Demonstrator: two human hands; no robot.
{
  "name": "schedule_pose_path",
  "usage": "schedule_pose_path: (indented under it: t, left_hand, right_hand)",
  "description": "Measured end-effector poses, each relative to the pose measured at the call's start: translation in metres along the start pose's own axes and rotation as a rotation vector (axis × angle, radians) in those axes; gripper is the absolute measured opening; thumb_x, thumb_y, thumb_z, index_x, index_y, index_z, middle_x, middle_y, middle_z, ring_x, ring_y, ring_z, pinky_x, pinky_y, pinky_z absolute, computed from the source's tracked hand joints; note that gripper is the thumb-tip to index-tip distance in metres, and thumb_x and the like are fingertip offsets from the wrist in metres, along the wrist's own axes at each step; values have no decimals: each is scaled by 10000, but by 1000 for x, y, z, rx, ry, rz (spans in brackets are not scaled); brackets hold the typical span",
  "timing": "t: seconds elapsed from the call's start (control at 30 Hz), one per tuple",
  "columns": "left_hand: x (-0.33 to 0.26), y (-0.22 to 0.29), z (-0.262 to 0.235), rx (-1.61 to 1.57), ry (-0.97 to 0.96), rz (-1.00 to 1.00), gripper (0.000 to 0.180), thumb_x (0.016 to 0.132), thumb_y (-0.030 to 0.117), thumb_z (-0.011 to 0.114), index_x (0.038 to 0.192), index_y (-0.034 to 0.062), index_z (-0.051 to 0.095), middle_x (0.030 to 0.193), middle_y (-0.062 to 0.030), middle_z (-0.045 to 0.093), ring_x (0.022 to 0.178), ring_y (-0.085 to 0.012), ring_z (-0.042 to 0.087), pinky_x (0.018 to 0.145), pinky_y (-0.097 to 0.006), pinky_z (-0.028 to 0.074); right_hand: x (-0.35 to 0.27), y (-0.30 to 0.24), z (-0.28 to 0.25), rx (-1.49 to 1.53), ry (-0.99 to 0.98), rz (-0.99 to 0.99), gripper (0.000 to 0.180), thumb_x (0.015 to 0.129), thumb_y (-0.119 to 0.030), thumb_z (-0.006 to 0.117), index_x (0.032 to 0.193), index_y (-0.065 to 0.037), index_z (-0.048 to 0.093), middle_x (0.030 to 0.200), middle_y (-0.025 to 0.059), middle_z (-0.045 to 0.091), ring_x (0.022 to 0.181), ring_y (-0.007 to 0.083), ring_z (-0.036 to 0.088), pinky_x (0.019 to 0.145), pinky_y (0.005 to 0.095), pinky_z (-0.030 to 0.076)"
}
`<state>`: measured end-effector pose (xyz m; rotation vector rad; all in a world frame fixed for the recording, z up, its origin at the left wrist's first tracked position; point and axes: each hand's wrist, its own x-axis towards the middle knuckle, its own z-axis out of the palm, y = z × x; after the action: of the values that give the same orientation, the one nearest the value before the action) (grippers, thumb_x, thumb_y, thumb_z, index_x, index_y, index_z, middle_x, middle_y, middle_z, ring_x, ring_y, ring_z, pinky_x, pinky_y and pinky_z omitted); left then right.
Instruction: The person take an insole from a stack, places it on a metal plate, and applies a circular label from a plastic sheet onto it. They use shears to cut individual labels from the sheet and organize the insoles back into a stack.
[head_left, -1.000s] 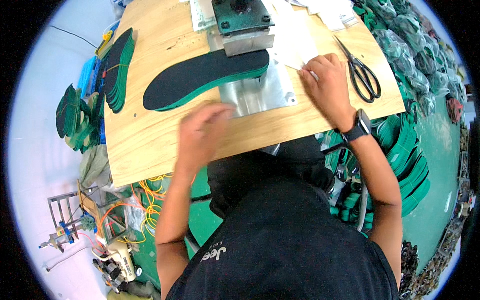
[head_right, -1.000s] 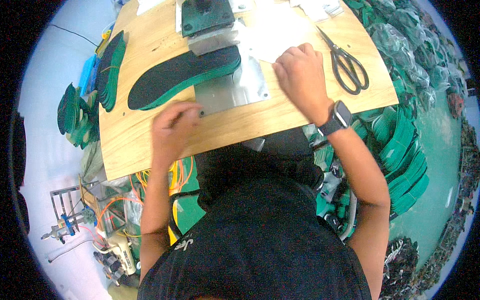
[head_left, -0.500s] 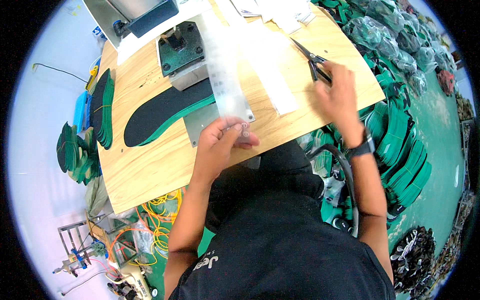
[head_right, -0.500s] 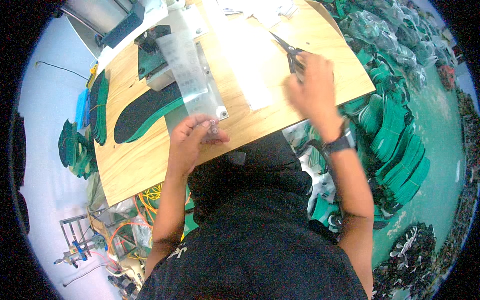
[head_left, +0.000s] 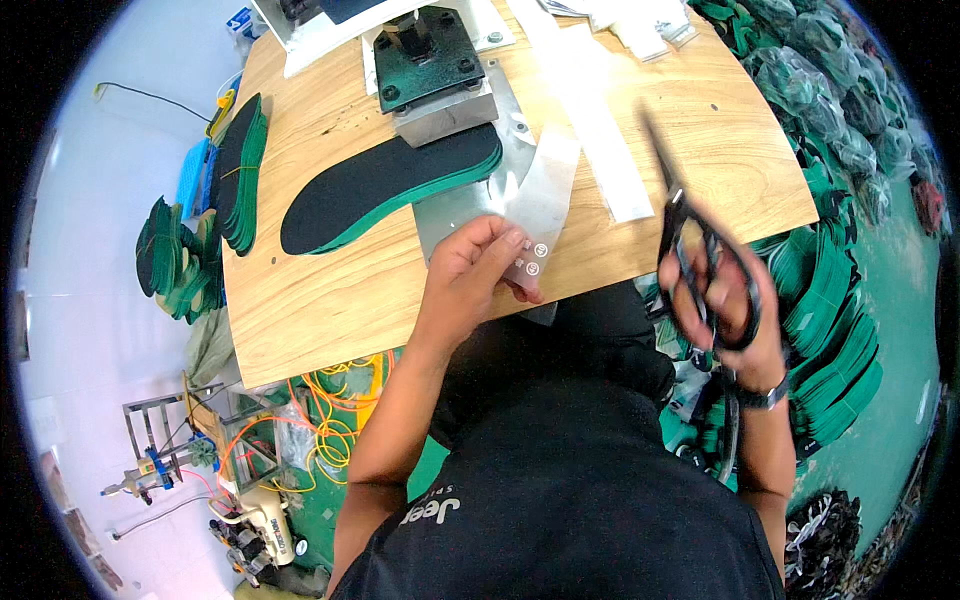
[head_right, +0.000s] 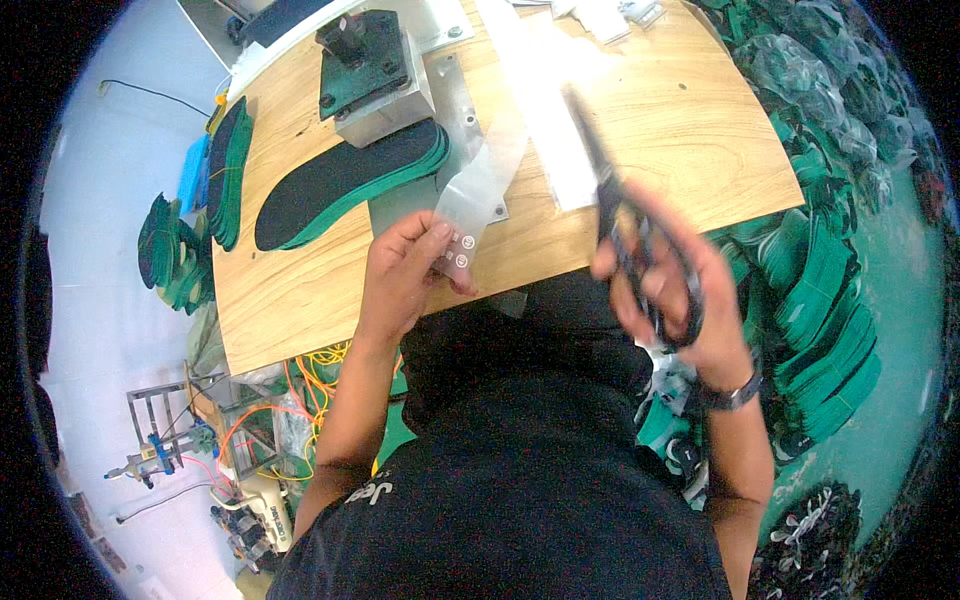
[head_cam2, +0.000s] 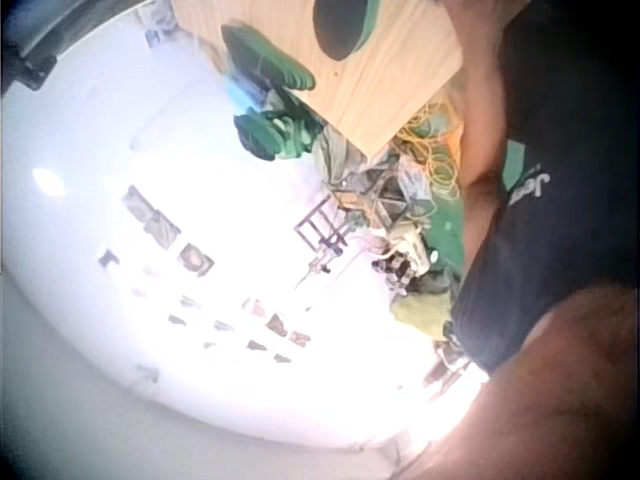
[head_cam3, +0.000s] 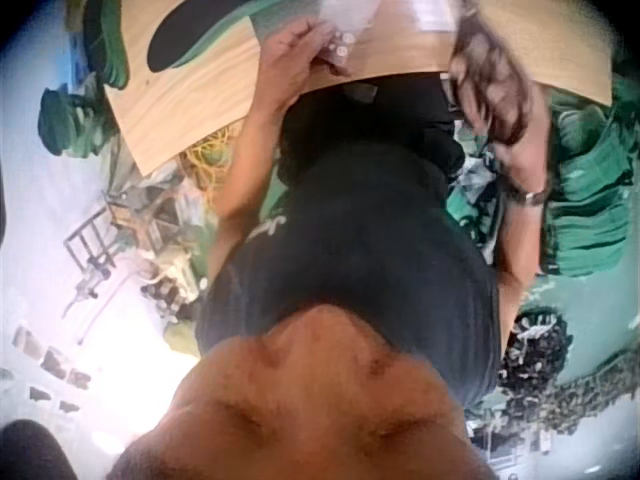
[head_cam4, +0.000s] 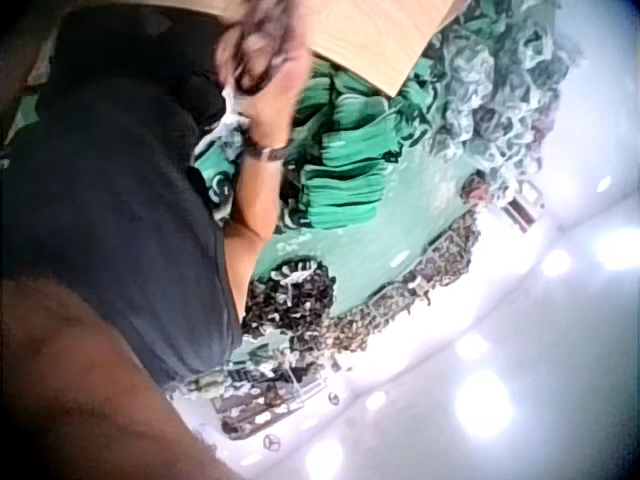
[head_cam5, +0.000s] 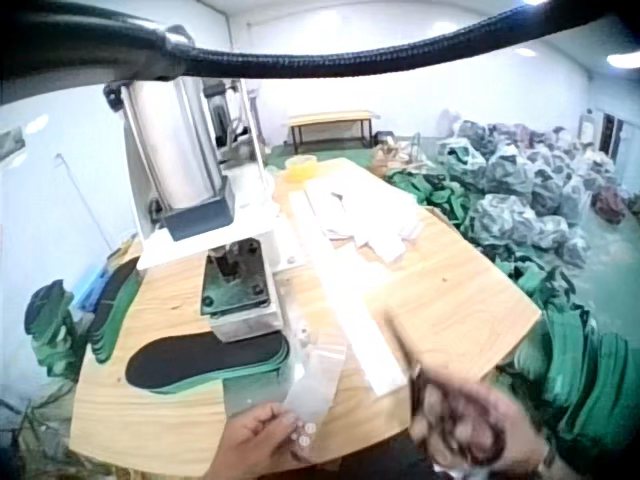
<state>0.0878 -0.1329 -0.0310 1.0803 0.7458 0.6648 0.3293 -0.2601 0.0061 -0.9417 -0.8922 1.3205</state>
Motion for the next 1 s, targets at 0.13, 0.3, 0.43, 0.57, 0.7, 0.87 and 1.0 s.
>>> schedule_pose_path:
  t: [0.13, 0.3, 0.43, 0.57, 0.7, 0.87, 1.0]
  left_hand:
    - [0, 1, 3, -31, 61, 8, 161, 938, 141, 504, 901, -3, 564, 757, -93, 617, 637, -175, 624, 583, -300, 527]
    - [2, -6, 2, -27, 37, 64, 132, 930, 102, 506, 923, -15, 566, 765, -99, 626, 668, -181, 639, 631, -303, 532]
    - [0, -3, -2, 13, -36, 29, 156, 927, 105, 527, 968, -41, 566, 807, -122, 649, 710, -174, 654, 653, -277, 531]
    - [0, 3, -2, 15, -84, -56, 185, 917, 116, 552, 961, -63, 574, 786, -140, 664, 698, -170, 661, 618, -253, 528]
    - [-1, 13, 1, 87, -76, -158, 181, 890, 121, 580, 910, -59, 587, 747, -122, 660, 661, -165, 660, 573, -241, 522]
    - [0, 13, 3, 138, -91, -153, 161, 865, 115, 596, 856, -46, 601, 704, -95, 649, 619, -148, 653, 540, -226, 513]
    - [-2, 16, 5, 152, -84, -195, 159, 858, 118, 603, 828, -38, 607, 680, -80, 641, 605, -125, 645, 526, -213, 502]
  right_hand:
    - [-32, 32, 5, 54, -112, 332, 1032, 627, -266, 857, 1426, -8, 258, 926, 59, 556, 679, 81, 524, 565, 189, 426]
    - [-36, 38, 5, -122, -232, 395, 1125, 560, -337, 886, 1409, 47, 255, 1279, 125, 488, 1138, 163, 476, 995, 302, 345]
    - [-24, 40, 7, -160, -260, 408, 1120, 560, -334, 887, 1397, 66, 261, 1371, 138, 421, 1246, 182, 406, 1056, 319, 287]
    - [-16, 43, 4, -280, -316, 383, 1107, 557, -323, 891, 1395, 57, 277, 1357, 139, 441, 1227, 178, 424, 1043, 319, 307]
    - [-12, 45, 4, -334, -342, 366, 1092, 557, -321, 892, 1394, 46, 294, 1334, 136, 465, 1196, 169, 445, 1023, 316, 329]
    - [-13, 47, 8, -351, -299, 331, 988, 588, -331, 875, 1362, 25, 375, 1168, 93, 562, 1024, 137, 516, 903, 284, 404]
    - [-22, 48, 9, -393, -175, 428, 808, 622, -337, 854, 1272, 0, 512, 890, 27, 595, 755, 95, 509, 687, 237, 429]
